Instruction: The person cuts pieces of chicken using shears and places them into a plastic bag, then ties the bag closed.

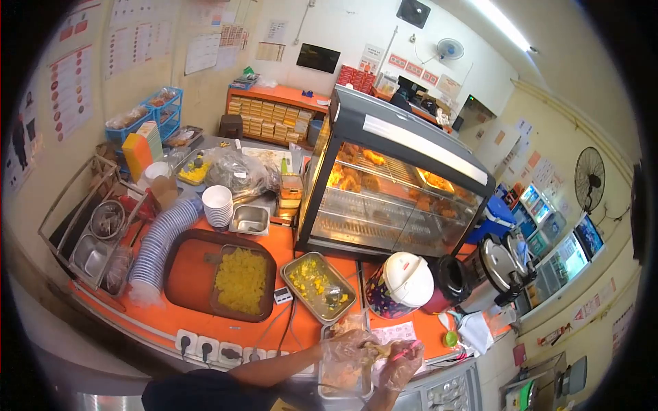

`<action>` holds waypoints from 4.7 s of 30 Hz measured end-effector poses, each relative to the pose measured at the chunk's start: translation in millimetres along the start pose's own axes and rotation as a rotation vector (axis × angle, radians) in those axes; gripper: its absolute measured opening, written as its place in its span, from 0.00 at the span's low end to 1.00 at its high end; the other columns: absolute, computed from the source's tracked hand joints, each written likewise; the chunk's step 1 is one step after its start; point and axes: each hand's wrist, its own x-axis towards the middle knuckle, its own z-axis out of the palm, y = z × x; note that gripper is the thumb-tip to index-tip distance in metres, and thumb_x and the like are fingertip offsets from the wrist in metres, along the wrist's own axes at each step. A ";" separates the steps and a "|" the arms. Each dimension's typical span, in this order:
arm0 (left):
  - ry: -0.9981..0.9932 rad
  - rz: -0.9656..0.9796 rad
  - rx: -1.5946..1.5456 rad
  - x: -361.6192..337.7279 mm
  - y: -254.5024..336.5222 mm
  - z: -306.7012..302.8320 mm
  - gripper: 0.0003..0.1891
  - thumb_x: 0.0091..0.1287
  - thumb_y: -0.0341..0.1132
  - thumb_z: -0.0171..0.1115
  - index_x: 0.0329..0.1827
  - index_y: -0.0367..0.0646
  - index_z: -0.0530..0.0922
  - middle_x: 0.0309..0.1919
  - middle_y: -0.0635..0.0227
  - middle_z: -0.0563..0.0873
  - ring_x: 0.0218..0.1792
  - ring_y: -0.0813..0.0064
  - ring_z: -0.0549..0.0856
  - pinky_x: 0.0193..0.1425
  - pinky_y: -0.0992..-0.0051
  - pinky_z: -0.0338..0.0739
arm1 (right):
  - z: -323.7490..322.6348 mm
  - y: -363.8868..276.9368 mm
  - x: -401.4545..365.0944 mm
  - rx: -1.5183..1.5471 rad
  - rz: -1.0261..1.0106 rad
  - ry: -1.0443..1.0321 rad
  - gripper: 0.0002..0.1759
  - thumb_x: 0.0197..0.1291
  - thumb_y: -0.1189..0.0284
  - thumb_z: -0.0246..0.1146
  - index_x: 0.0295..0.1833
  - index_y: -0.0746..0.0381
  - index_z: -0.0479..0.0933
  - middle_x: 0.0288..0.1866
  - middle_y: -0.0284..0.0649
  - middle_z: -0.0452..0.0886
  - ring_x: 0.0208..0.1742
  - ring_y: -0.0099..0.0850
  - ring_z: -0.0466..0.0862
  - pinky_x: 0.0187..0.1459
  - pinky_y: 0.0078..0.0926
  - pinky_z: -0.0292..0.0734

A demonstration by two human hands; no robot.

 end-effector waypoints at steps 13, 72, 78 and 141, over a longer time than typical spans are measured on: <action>0.189 0.011 0.249 -38.8 1.5 -33.6 0.13 0.66 0.37 0.56 0.48 0.40 0.79 0.39 0.53 0.84 0.46 0.52 0.83 0.50 0.60 0.76 | 26.3 20.8 4.2 0.020 0.337 -0.267 0.06 0.60 0.80 0.58 0.37 0.59 0.67 0.27 0.29 0.68 0.26 0.19 0.70 0.26 0.16 0.64; 0.312 -0.066 -0.106 -108.6 33.6 -79.0 0.18 0.67 0.40 0.66 0.55 0.41 0.78 0.38 0.63 0.82 0.37 0.74 0.83 0.42 0.73 0.79 | 63.8 65.7 -30.6 0.014 0.475 -0.652 0.24 0.54 0.84 0.65 0.57 0.62 0.70 0.44 0.30 0.74 0.45 0.20 0.77 0.42 0.20 0.80; 0.166 0.562 0.742 -110.7 34.2 -104.1 0.12 0.69 0.40 0.59 0.51 0.47 0.81 0.33 0.61 0.81 0.34 0.61 0.82 0.34 0.64 0.77 | 49.7 61.7 -8.1 -0.023 0.510 -0.709 0.20 0.55 0.82 0.65 0.53 0.62 0.72 0.41 0.30 0.77 0.37 0.19 0.78 0.39 0.18 0.79; 0.041 0.409 0.683 -87.7 64.4 -87.2 0.14 0.50 0.30 0.67 0.39 0.37 0.76 0.23 0.60 0.79 0.23 0.55 0.82 0.24 0.60 0.75 | 38.9 62.3 -69.1 0.683 0.849 -1.159 0.54 0.33 0.21 0.61 0.44 0.64 0.72 0.39 0.37 0.69 0.39 0.29 0.68 0.38 0.22 0.59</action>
